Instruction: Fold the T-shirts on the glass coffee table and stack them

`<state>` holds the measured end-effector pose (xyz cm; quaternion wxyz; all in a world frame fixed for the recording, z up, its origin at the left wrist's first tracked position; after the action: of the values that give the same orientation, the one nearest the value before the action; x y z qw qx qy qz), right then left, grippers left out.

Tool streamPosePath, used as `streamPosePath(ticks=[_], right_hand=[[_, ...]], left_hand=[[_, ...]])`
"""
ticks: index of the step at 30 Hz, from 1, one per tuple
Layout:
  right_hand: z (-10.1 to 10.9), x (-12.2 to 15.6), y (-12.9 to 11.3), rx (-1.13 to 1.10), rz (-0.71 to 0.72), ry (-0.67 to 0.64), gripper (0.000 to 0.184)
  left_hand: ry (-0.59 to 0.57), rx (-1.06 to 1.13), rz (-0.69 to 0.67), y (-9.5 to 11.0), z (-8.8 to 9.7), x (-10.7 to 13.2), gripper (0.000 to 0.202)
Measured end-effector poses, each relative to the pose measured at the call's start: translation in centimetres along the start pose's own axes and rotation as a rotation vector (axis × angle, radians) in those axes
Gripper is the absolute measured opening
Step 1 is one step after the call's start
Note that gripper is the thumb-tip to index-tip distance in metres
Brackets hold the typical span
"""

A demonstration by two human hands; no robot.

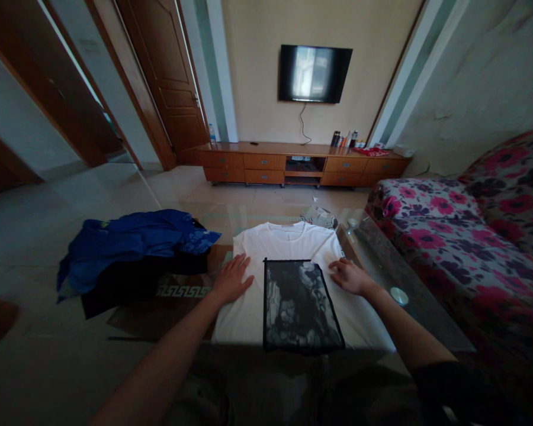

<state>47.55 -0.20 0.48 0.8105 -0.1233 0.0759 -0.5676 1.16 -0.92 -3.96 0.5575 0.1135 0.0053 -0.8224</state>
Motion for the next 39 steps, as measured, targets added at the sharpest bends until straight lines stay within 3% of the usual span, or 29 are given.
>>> streamPosePath(ticks=[3,5,7,9,14,20,23,39], right_hand=[[0.5,-0.4,1.7,-0.128,-0.131,0.141,0.038],[1.1,-0.5,3.3,-0.110,-0.313,0.170,0.036],[1.7,-0.3,4.9,-0.070,-0.480,0.076,0.032],[2.1,0.1,6.1,-0.068,-0.554,-0.066,0.025],[2.0,1.4,7.1,-0.133,-0.522,-0.257,0.015],[1.5,1.8,7.0,-0.083,-0.402,-0.197,0.030],[1.4,1.9,6.9,-0.037,-0.364,-0.196,0.022],[1.6,2.2,7.8,0.103,-0.442,-0.231,0.024]], left_hand=[[0.000,-0.004,0.005,0.1,0.1,0.0,0.066],[0.001,-0.002,0.003,0.2,0.2,0.0,0.065],[-0.004,0.002,-0.003,0.2,0.2,0.0,0.065],[-0.004,0.004,-0.009,0.1,0.2,-0.1,0.065],[0.012,-0.005,-0.016,0.0,-0.2,-0.1,0.065],[0.019,-0.014,-0.018,0.0,-0.2,-0.1,0.065],[0.011,-0.012,-0.017,0.0,0.0,0.0,0.065],[-0.004,-0.007,-0.004,-0.2,-0.2,-0.1,0.066]])
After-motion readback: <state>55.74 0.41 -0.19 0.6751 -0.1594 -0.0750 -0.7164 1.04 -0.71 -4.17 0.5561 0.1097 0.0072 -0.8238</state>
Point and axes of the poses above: each hand's wrist, its own x-axis away from the middle knuckle, its own z-axis out of the back of the hand, y = z × x, the point moved 1 cm from there along -x, towards the middle knuckle, and after that the axes turned 1 degree about -z, right-handed, at the moved point
